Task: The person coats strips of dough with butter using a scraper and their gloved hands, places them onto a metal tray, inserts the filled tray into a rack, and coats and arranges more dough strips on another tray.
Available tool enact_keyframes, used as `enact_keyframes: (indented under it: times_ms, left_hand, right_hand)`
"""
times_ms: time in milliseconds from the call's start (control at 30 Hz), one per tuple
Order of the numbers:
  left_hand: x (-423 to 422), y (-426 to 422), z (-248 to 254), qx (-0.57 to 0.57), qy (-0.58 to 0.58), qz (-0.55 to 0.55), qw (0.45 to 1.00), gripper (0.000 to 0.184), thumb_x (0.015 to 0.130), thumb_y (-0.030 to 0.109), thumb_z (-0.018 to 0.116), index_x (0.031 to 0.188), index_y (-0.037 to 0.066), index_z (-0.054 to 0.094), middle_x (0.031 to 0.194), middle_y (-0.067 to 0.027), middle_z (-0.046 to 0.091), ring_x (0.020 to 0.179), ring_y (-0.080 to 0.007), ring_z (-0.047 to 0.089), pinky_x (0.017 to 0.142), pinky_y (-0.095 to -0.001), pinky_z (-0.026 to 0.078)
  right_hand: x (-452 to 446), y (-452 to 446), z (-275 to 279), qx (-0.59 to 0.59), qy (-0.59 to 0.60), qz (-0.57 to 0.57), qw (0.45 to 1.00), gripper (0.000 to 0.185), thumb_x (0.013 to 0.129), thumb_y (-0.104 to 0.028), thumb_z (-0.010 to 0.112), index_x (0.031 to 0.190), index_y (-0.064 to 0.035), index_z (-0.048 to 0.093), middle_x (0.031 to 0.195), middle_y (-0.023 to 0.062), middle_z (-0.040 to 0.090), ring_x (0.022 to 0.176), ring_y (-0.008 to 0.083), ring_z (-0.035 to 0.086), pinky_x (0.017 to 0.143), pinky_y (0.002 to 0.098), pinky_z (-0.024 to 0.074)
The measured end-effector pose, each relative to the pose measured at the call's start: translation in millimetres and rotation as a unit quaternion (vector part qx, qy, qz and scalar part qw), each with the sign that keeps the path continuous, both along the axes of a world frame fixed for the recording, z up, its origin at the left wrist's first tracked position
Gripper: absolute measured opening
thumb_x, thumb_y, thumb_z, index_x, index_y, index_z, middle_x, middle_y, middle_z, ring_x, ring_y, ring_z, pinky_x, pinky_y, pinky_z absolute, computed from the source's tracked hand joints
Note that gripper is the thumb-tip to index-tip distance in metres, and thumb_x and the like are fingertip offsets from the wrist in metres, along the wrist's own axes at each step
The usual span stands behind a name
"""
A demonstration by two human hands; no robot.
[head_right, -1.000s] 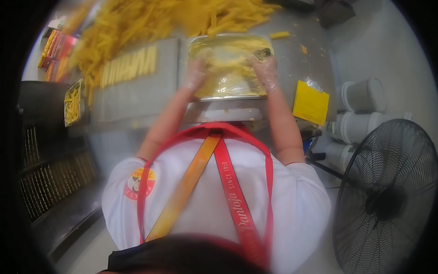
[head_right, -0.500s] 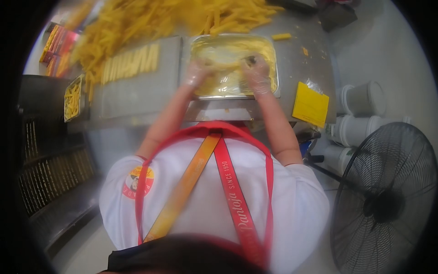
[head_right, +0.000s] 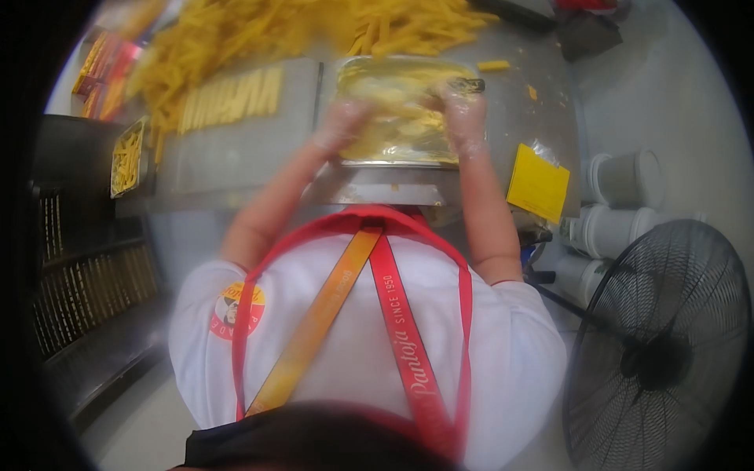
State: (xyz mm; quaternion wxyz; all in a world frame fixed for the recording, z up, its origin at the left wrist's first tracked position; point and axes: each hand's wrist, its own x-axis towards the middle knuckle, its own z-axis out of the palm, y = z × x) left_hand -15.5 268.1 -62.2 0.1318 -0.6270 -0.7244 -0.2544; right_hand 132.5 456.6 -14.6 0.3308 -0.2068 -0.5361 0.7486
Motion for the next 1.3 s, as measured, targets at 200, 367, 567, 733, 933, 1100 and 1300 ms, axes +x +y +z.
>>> enact_keyframes:
  times_ms: [200, 367, 567, 733, 933, 1100, 1300]
  left_hand:
    - [-4.4, -1.6, 5.0, 0.056, 0.052, -0.055, 0.996, 0.020, 0.080, 0.012, 0.057, 0.099, 0.011, 0.055, 0.073, -0.0109, 0.060, 0.068, -0.0305, 0.061, 0.058, -0.0410, 0.049]
    - [0.5, -3.8, 4.4, -0.102, 0.011, 0.023, 0.994, 0.016, 0.076, 0.012, 0.060, 0.092, 0.010, 0.057, 0.073, -0.0115, 0.061, 0.067, -0.0315, 0.061, 0.060, -0.0429, 0.049]
    - [0.9, -42.6, 40.1, 0.068, -0.201, 0.240, 0.947, 0.014, 0.070, 0.015, 0.068, 0.073, 0.008, 0.056, 0.065, -0.0134, 0.060, 0.060, -0.0320, 0.060, 0.055, -0.0428, 0.047]
    - [-64.4, -94.8, -4.1, 0.112, -0.101, 0.402, 0.903, 0.013, 0.070, 0.014, 0.066, 0.069, 0.006, 0.056, 0.058, -0.0163, 0.057, 0.056, -0.0368, 0.059, 0.054, -0.0456, 0.047]
    - [-103.0, -96.0, -56.3, 0.019, -0.075, 0.461, 0.884, 0.016, 0.069, 0.020, 0.063, 0.069, 0.004, 0.059, 0.065, -0.0200, 0.061, 0.062, -0.0382, 0.062, 0.060, -0.0465, 0.050]
    - [-116.5, -101.4, -69.0, -0.059, -0.053, 0.484, 0.871, 0.022, 0.069, 0.025, 0.062, 0.074, 0.004, 0.063, 0.073, -0.0186, 0.065, 0.071, -0.0352, 0.064, 0.065, -0.0443, 0.052]
    - [-99.3, -109.5, -17.9, -0.050, -0.042, 0.510, 0.857, 0.049, 0.070, 0.052, 0.071, 0.078, 0.005, 0.061, 0.076, -0.0166, 0.063, 0.075, -0.0335, 0.062, 0.067, -0.0430, 0.050]
  right_hand:
    - [-6.0, 8.0, 17.6, 0.091, -0.276, -0.073, 0.954, 0.021, 0.082, -0.006, 0.064, 0.098, 0.0061, 0.059, 0.093, 0.0113, 0.062, 0.075, 0.0201, 0.065, 0.066, 0.0332, 0.0586]
    - [-7.2, 4.4, -2.3, 0.052, -0.043, 0.033, 0.997, 0.024, 0.079, -0.011, 0.067, 0.096, 0.0056, 0.060, 0.093, 0.0115, 0.063, 0.074, 0.0194, 0.065, 0.063, 0.0302, 0.0569]
    - [-4.9, 8.8, -3.1, 0.127, -0.273, -0.011, 0.954, 0.027, 0.080, -0.013, 0.068, 0.098, 0.0057, 0.061, 0.093, 0.0107, 0.064, 0.071, 0.0193, 0.065, 0.061, 0.0295, 0.0555]
    - [4.5, 6.2, -7.9, 0.145, -0.282, -0.016, 0.948, 0.030, 0.082, -0.020, 0.066, 0.097, 0.0057, 0.061, 0.088, 0.0093, 0.065, 0.069, 0.0187, 0.065, 0.060, 0.0301, 0.0540]
    - [-4.7, -20.5, -15.5, 0.536, -0.240, -0.035, 0.809, 0.024, 0.082, -0.020, 0.067, 0.093, -0.0003, 0.062, 0.083, 0.0038, 0.063, 0.074, 0.0122, 0.060, 0.063, 0.0318, 0.0492]
    - [-8.3, -57.4, -7.0, 0.413, -0.167, 0.140, 0.884, 0.023, 0.079, -0.014, 0.068, 0.098, -0.0017, 0.062, 0.084, 0.0117, 0.063, 0.078, 0.0216, 0.061, 0.071, 0.0316, 0.0495]
    - [-11.4, 36.2, -20.0, 0.381, -0.327, -0.068, 0.862, 0.026, 0.077, -0.014, 0.070, 0.099, -0.0041, 0.063, 0.084, 0.0090, 0.063, 0.076, 0.0192, 0.061, 0.071, 0.0308, 0.0494]
